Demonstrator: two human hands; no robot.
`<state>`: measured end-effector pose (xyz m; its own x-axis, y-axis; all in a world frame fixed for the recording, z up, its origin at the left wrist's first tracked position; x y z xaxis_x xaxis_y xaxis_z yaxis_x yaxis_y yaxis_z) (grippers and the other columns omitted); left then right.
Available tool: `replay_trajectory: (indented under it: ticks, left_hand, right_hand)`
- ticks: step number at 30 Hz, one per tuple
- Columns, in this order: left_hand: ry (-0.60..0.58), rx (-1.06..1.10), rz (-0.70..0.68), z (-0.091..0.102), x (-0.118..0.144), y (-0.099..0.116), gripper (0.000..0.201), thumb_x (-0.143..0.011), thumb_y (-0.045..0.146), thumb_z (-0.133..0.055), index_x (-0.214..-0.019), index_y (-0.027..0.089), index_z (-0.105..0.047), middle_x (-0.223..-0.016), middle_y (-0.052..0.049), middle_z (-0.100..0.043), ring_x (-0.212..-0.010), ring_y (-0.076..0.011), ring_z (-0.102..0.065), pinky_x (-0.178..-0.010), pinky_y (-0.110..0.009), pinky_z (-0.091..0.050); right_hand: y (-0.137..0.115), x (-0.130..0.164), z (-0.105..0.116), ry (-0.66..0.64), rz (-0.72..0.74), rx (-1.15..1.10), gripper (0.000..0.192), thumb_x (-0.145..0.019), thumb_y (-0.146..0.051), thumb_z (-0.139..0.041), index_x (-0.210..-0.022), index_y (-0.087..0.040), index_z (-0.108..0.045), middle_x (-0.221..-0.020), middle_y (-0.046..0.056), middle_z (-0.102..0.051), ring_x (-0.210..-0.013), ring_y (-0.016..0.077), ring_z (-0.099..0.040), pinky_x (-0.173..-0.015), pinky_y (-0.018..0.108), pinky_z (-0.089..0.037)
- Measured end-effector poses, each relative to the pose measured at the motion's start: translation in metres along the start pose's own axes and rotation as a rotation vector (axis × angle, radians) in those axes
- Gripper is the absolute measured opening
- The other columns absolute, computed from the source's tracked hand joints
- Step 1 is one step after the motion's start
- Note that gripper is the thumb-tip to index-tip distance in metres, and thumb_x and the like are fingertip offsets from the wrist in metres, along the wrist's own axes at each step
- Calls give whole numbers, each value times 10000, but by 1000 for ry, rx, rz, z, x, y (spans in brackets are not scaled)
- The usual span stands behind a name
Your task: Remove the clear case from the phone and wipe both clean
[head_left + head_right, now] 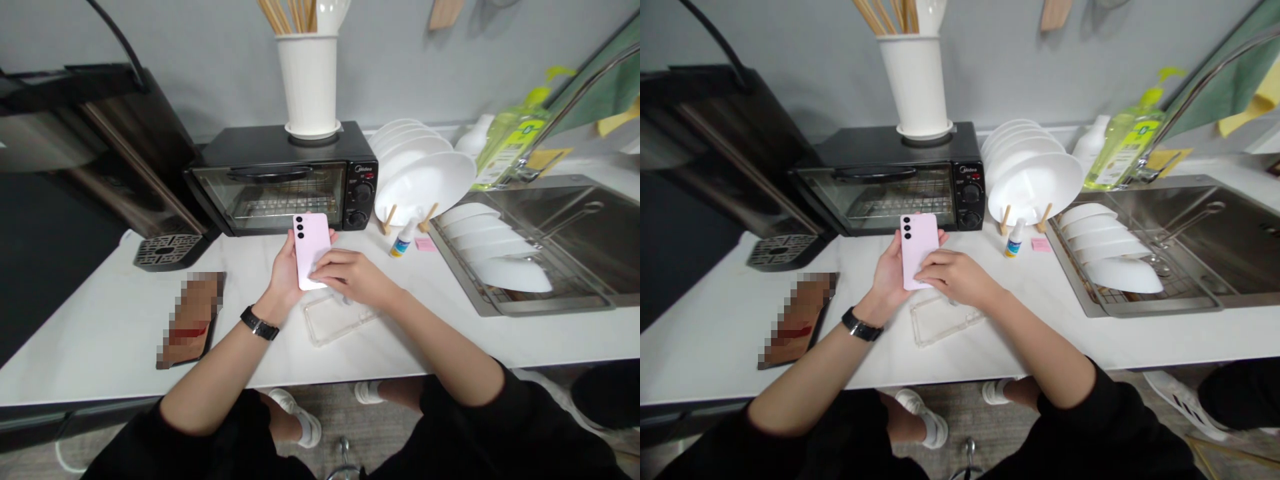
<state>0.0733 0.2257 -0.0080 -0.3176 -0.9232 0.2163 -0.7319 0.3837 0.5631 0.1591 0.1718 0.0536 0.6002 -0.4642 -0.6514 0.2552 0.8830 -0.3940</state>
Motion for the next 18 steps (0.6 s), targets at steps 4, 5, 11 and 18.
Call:
replay_trajectory:
  ticks: [4,5,11,18]
  left_hand:
    - [-43,-16,88,-6,5,-9,584,-1138,478,-326,-1594,170,-520,-1071,-105,-816,-801,-216,-781,-815,-344,-640]
    - [-51,-20,101,-7,6,-11,551,-1141,450,-328,-1586,193,-526,-1031,-83,-816,-746,-200,-768,-798,-340,-642]
    - [-66,-104,281,-4,12,-38,487,-1126,493,-378,-1373,175,-652,-840,-55,-791,-663,-209,-761,-833,-418,-668]
    - [-49,-119,351,3,10,-50,489,-1108,504,-437,-1245,129,-719,-839,-93,-795,-659,-229,-762,-696,-355,-639]
  right_hand:
    - [18,4,24,137,-79,98,173,-1039,-233,-662,-1065,-211,-831,-1052,87,-798,-972,209,-757,-887,374,-634]
    - [23,5,29,174,-107,127,176,-1040,-232,-661,-1075,-220,-833,-1063,87,-798,-987,213,-756,-895,382,-634]
    - [36,13,51,380,-245,228,196,-1032,-197,-651,-1103,-213,-833,-1064,92,-789,-986,220,-756,-879,370,-627]
    - [33,11,44,388,-302,135,186,-1028,-221,-661,-1088,-244,-835,-1087,75,-794,-998,210,-763,-891,353,-630]
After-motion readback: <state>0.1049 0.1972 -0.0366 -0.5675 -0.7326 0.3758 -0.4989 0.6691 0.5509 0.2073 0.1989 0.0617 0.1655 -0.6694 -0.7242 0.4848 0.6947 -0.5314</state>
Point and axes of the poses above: each hand's wrist, its own x-axis away from the middle knuckle, its own z-axis out of the back of the hand, y = z × x, the point moved 9 cm from there along -x, towards the middle knuckle
